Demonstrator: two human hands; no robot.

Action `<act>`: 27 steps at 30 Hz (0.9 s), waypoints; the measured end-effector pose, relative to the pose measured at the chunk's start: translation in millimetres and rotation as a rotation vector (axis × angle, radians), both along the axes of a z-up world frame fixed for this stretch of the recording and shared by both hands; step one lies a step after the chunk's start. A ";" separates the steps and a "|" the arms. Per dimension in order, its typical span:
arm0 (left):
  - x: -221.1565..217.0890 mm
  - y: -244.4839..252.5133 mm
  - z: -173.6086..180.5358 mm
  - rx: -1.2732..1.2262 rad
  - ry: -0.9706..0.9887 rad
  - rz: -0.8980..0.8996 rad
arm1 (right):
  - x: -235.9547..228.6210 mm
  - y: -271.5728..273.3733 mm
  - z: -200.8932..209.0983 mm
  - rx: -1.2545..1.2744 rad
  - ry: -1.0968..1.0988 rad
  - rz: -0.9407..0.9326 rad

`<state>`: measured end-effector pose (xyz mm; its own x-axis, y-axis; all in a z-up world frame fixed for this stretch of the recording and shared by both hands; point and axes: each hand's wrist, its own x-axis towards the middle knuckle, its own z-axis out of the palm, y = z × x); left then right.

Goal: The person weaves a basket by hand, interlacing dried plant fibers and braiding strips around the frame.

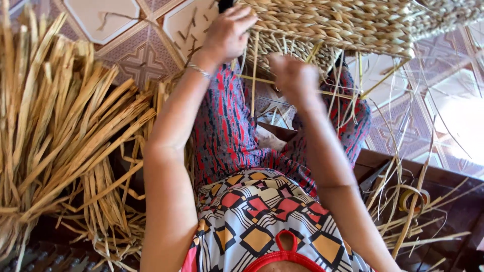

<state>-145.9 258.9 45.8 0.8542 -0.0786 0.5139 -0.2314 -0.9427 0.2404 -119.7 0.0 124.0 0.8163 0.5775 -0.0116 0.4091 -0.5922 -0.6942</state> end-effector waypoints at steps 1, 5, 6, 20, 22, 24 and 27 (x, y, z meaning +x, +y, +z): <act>-1.0 4.5 12.1 -0.143 -0.025 -0.076 | 15.0 -21.9 14.1 0.071 -0.082 -0.039; 20.9 24.8 31.0 -0.668 0.340 0.162 | 128.9 -112.3 33.9 0.202 -0.379 -0.095; 33.2 32.7 14.6 -0.663 0.342 0.147 | 162.3 -134.5 14.6 0.202 -0.384 -0.110; 121.9 95.0 -97.6 -0.664 0.541 0.471 | 286.0 -211.4 -81.9 0.101 0.223 -0.529; 111.2 92.9 -78.2 -0.731 0.588 0.436 | 284.9 -210.7 -82.7 0.163 0.228 -0.479; 103.5 85.0 -43.1 -0.801 0.623 0.395 | 283.8 -207.8 -74.2 0.228 0.220 -0.428; 93.2 70.3 12.1 -0.991 0.755 0.487 | 277.0 -207.5 -54.0 0.554 0.138 -0.341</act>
